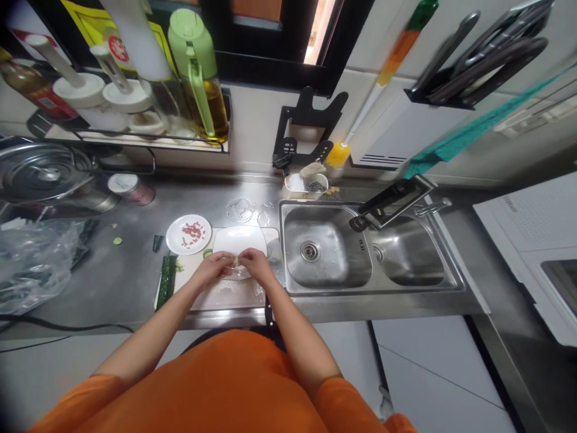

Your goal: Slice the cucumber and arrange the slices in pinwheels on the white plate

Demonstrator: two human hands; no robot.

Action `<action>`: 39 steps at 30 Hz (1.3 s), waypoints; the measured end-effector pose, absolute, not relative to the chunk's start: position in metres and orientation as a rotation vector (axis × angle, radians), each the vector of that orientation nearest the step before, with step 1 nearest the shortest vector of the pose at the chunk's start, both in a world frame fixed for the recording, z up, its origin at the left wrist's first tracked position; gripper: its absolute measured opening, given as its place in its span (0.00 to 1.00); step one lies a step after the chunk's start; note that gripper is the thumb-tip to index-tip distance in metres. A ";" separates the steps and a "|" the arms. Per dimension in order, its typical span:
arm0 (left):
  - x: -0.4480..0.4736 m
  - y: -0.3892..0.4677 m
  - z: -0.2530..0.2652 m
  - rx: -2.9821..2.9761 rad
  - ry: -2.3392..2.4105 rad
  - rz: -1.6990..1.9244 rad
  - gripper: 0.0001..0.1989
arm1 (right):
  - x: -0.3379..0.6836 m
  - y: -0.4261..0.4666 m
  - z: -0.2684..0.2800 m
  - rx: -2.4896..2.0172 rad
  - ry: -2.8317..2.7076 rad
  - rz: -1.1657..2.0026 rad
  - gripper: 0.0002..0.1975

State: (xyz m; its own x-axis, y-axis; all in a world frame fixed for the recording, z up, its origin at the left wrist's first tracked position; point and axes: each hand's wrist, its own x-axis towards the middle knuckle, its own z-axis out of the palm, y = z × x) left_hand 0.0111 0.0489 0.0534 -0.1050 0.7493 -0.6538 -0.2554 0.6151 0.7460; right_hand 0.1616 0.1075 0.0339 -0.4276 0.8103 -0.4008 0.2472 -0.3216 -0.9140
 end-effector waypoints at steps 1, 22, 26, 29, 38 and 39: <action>0.011 0.050 0.054 0.450 1.441 0.904 0.17 | 0.161 0.108 0.034 -1.352 -1.505 1.797 0.07; 0.001 0.094 0.038 0.675 1.742 1.005 0.17 | 0.143 0.140 0.025 -1.515 -1.541 1.686 0.10; -0.005 0.108 0.035 0.814 1.868 0.916 0.12 | 0.136 0.155 0.018 -1.656 -1.675 1.558 0.09; -0.009 0.118 0.033 1.030 1.997 0.818 0.09 | 0.132 0.168 0.015 -1.784 -1.777 1.422 0.07; -0.008 0.138 0.022 1.464 2.147 0.585 0.11 | 0.122 0.183 0.018 -1.876 -1.865 1.268 0.05; -0.008 0.138 0.021 1.494 2.165 0.568 0.11 | 0.121 0.183 0.018 -1.886 -1.881 1.246 0.05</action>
State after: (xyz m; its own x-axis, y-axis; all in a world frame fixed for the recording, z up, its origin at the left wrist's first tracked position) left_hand -0.0076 0.1384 0.0207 -0.3148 0.9406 -0.1275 0.7566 0.3297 0.5646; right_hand 0.1215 0.1831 0.0184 -0.1655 0.8967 -0.4106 0.7277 -0.1700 -0.6645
